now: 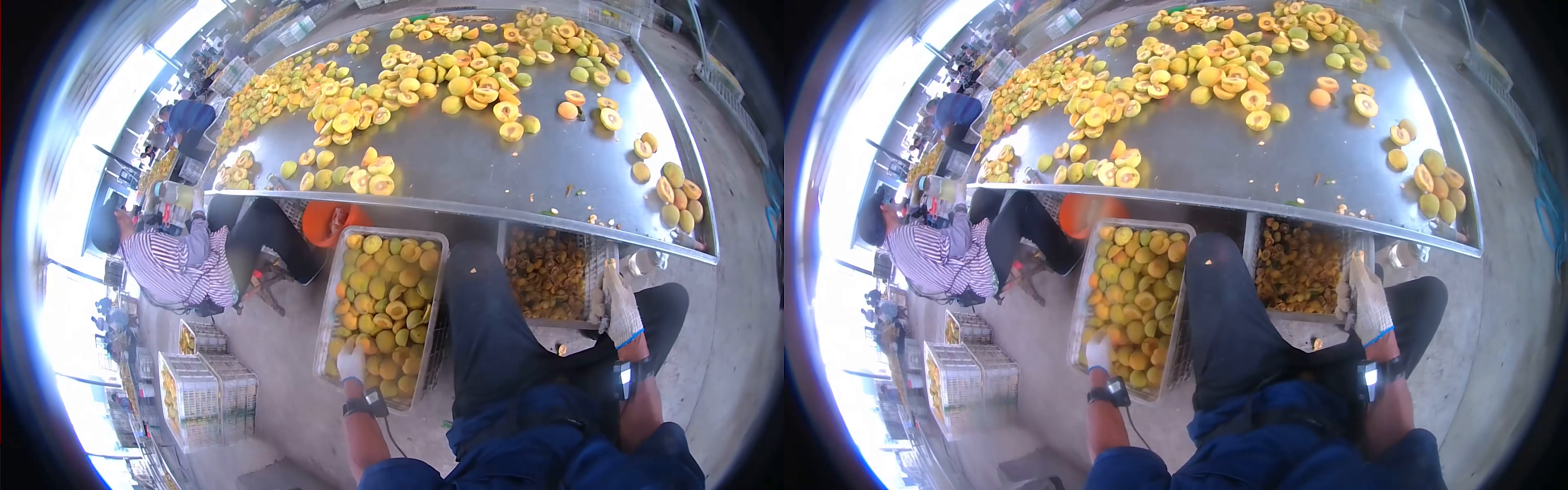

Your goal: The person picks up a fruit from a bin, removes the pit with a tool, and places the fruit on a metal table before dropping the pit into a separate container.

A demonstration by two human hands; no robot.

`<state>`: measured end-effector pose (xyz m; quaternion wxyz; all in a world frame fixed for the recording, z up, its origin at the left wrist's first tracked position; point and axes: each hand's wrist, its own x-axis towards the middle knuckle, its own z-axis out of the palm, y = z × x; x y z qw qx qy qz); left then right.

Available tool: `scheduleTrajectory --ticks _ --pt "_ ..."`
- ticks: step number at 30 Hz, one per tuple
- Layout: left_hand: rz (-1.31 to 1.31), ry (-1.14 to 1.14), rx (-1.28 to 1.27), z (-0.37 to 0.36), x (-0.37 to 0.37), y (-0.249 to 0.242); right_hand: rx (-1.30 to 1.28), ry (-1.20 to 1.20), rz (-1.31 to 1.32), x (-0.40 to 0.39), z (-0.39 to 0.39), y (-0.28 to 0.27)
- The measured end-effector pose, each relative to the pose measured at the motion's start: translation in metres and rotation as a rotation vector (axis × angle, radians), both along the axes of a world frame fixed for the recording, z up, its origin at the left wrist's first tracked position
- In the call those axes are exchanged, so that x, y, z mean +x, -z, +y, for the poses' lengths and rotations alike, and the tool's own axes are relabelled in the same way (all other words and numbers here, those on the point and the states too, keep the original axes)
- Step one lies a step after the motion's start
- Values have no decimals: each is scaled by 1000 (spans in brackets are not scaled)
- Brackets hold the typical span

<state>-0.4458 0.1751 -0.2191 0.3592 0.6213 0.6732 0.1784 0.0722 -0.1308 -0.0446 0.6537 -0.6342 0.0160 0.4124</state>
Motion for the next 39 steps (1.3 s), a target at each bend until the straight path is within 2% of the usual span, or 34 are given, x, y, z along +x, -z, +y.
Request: scheduleTrajectory --ticks 2,4,5,6,8,12,14,16,18,20,22,24,26,28,30,32,33,34,35,37,39 --pt "31 -8 45 1 4 4 6 8 -4 1 1 -2" --pt "405 -130 99 7 18 -10 -20 26 20 -2 4 -6" --pt "349 -162 299 7 34 -26 -12 23 -10 -1 3 1" --pt "342 -152 311 12 57 -50 -3 35 -14 -2 3 1" --pt "80 -74 631 28 111 -98 4 20 -24 -3 4 0" --pt "-146 130 846 74 222 -172 48 50 2 -3 4 4" --pt "-63 260 880 112 263 -184 43 67 -17 -2 4 5" --pt "290 306 901 153 297 -180 4 123 -12 -1 3 5" --pt "593 313 634 176 326 -180 13 115 -30 1 -2 15" --pt "780 268 505 179 351 -177 -44 167 -62 2 -4 20" --pt "808 275 467 175 365 -180 -60 158 -86 3 -2 17" --pt "736 291 553 160 372 -181 -30 142 -94 2 -1 14" --pt "485 343 457 181 377 -145 -4 131 -62 0 3 12" --pt "509 346 538 147 389 -160 2 71 -140 -4 4 6" --pt "392 356 630 135 392 -165 12 89 -108 -5 5 -6" --pt "161 387 681 90 405 -184 92 -1 -146 -7 4 -13" --pt "21 471 602 58 409 -205 94 1 -147 -9 7 -20" --pt "-120 557 517 25 413 -223 85 -37 -272 -11 14 -32" --pt "-272 616 393 -2 419 -225 75 -70 -402 -11 20 -45" --pt "-539 712 129 -57 426 -228 57 -52 -484 -13 34 -68" --pt "-788 743 -173 -106 429 -233 24 -50 -710 -8 37 -70"
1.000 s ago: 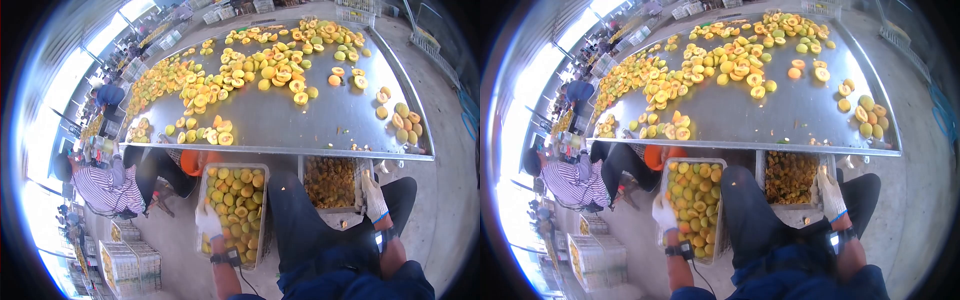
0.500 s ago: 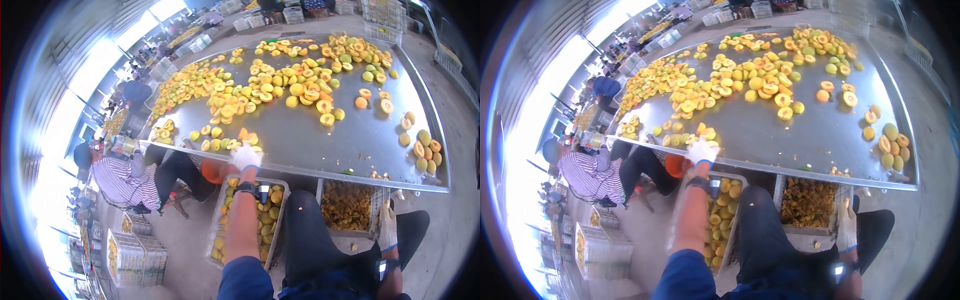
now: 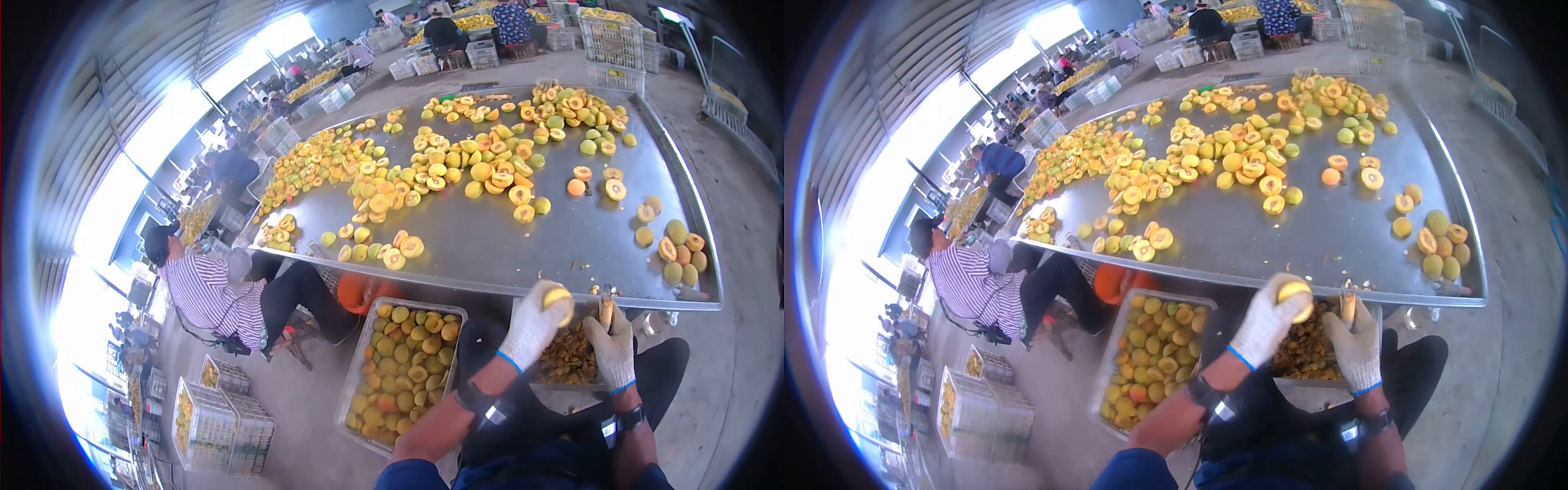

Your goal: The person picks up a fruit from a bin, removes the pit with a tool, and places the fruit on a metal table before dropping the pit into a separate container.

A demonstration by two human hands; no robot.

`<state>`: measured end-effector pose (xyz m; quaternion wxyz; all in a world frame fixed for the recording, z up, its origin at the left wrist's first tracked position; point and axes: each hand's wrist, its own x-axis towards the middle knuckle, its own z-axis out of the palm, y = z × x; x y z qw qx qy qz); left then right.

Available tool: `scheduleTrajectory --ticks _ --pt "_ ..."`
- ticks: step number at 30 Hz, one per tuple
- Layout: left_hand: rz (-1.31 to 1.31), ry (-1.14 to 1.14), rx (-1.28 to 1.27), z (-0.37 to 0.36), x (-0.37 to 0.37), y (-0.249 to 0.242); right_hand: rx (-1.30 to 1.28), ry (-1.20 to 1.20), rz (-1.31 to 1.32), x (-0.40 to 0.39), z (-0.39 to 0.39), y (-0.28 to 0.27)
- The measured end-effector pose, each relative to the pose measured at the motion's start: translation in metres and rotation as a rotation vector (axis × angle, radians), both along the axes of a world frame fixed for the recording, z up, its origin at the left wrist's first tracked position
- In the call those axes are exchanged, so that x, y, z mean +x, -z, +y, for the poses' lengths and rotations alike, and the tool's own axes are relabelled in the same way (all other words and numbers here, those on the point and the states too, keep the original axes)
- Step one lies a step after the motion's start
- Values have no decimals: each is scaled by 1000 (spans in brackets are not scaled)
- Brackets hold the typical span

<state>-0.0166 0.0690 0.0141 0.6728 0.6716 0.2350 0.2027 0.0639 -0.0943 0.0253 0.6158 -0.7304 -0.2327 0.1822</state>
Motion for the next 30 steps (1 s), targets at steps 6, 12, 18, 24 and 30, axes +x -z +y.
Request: scheduleTrajectory --ticks 6,12,18,24,30 --pt "-257 -36 -142 -69 3 28 45 26 -100 -8 -12 -1" --pt "-274 -71 -575 -89 7 43 -94 81 -467 -9 -28 12" --pt "-324 -171 -457 -100 17 44 -53 106 -398 -8 -32 3" --pt "-300 -244 -836 -88 18 43 -96 -109 -413 -2 -41 7" --pt "-382 -217 -902 -67 16 37 -269 -97 -210 3 -52 7"
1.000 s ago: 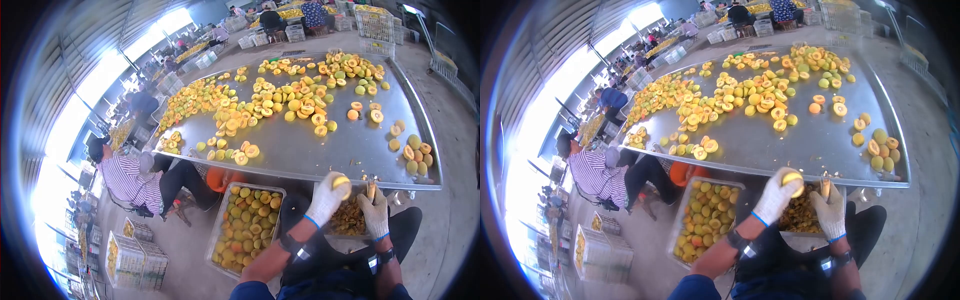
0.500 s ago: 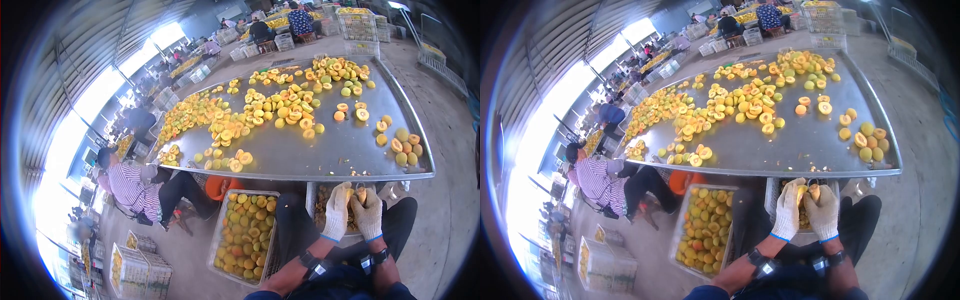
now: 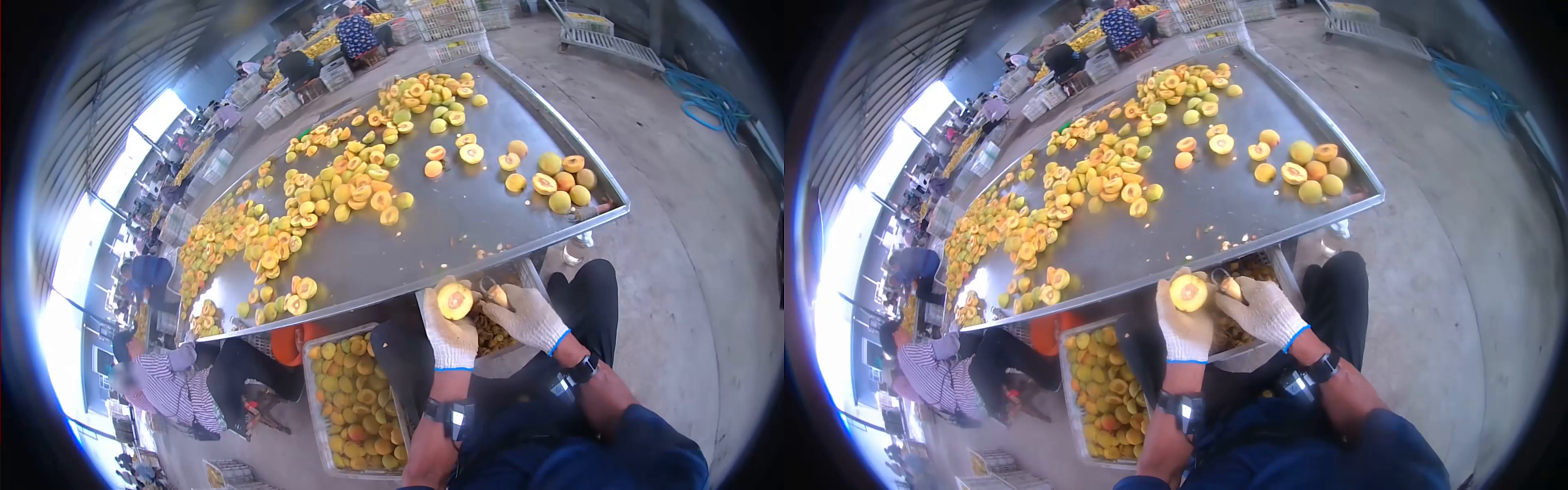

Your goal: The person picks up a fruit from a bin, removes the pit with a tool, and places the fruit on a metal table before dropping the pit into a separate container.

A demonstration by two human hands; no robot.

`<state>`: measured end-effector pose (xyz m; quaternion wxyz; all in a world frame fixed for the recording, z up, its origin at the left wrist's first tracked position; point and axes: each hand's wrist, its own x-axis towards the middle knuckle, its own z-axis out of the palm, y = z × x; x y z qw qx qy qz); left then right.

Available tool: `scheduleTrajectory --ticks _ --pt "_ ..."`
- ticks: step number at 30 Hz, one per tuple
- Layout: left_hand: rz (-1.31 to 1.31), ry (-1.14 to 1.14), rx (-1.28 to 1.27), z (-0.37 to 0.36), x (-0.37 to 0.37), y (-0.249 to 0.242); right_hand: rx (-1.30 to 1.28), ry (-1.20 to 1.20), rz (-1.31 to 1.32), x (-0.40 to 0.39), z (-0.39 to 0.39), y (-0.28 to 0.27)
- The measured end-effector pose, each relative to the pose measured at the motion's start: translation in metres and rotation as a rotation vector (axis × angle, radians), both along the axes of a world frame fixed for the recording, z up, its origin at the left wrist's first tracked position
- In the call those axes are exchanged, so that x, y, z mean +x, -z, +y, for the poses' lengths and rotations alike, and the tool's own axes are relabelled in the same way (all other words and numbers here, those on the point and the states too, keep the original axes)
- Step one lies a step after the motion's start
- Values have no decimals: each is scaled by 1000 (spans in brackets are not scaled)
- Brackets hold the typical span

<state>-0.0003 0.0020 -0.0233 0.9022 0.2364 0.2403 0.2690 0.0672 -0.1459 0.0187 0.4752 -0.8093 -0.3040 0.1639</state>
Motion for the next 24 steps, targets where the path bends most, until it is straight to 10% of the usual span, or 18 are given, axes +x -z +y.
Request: scheduleTrajectory --ticks 24 --pt "115 -19 55 -16 -1 -19 -177 -169 98 -26 14 -8"
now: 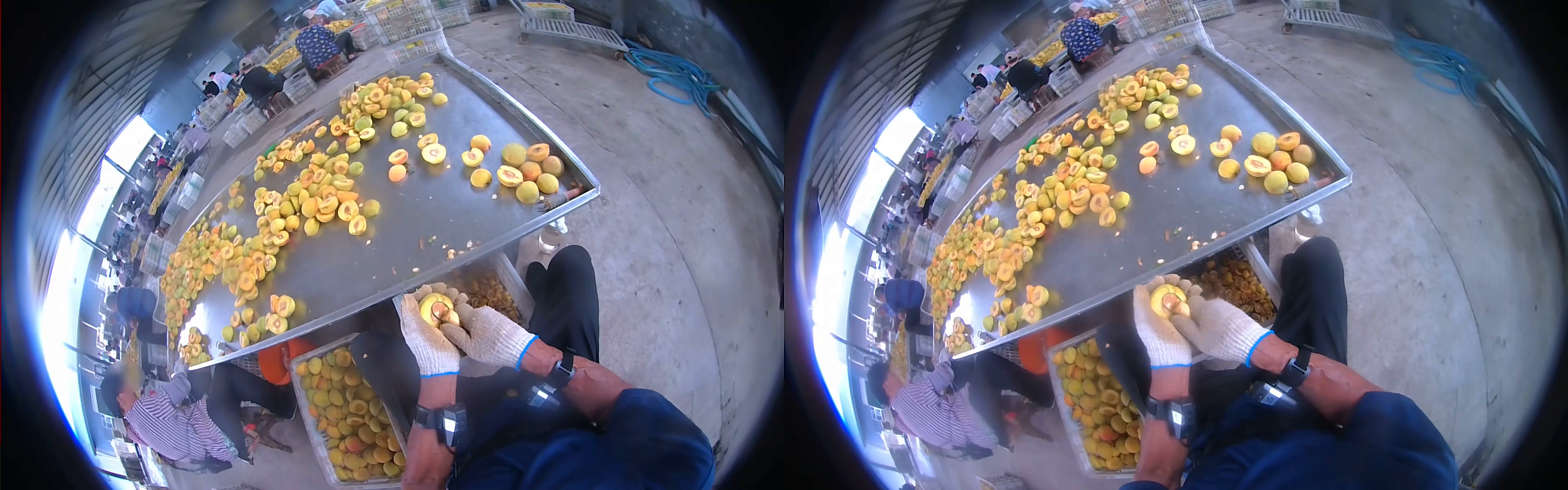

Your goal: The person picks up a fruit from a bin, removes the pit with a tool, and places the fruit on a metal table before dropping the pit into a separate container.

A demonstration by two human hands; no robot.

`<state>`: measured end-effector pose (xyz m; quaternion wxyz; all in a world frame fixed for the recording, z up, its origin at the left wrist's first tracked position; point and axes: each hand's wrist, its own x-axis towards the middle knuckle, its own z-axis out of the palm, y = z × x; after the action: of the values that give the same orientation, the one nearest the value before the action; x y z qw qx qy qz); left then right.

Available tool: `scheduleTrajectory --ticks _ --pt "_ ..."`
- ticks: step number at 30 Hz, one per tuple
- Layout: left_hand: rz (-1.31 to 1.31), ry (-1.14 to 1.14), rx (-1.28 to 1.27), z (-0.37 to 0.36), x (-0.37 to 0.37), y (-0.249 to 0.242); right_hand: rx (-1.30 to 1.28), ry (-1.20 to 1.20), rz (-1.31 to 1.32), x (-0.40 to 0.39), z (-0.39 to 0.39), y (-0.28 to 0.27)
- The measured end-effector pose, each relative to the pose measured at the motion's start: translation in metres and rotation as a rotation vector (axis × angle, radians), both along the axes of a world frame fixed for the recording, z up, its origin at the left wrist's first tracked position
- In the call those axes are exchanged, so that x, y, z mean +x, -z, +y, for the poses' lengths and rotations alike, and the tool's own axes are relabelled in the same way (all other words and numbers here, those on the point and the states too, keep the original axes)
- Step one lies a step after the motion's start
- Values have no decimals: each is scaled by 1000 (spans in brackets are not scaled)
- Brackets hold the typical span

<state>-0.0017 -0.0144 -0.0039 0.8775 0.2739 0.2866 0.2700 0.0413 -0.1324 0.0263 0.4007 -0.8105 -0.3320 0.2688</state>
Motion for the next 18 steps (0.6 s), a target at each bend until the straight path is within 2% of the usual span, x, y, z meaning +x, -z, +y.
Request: scheduleTrajectory --ticks 4,7,11,13,18 --pt "-27 48 98 0 -2 -1 87 -45 20 0 -6 -1" --pt "45 36 96 -3 -1 -11 22 -34 95 -2 -8 -7" --pt "48 44 236 -5 -4 -17 53 -32 62 -5 -6 5" --pt "69 44 257 -7 -6 -21 153 -22 270 -7 -7 13" --pt "0 68 363 -7 -8 -23 134 -40 240 -6 -8 19"
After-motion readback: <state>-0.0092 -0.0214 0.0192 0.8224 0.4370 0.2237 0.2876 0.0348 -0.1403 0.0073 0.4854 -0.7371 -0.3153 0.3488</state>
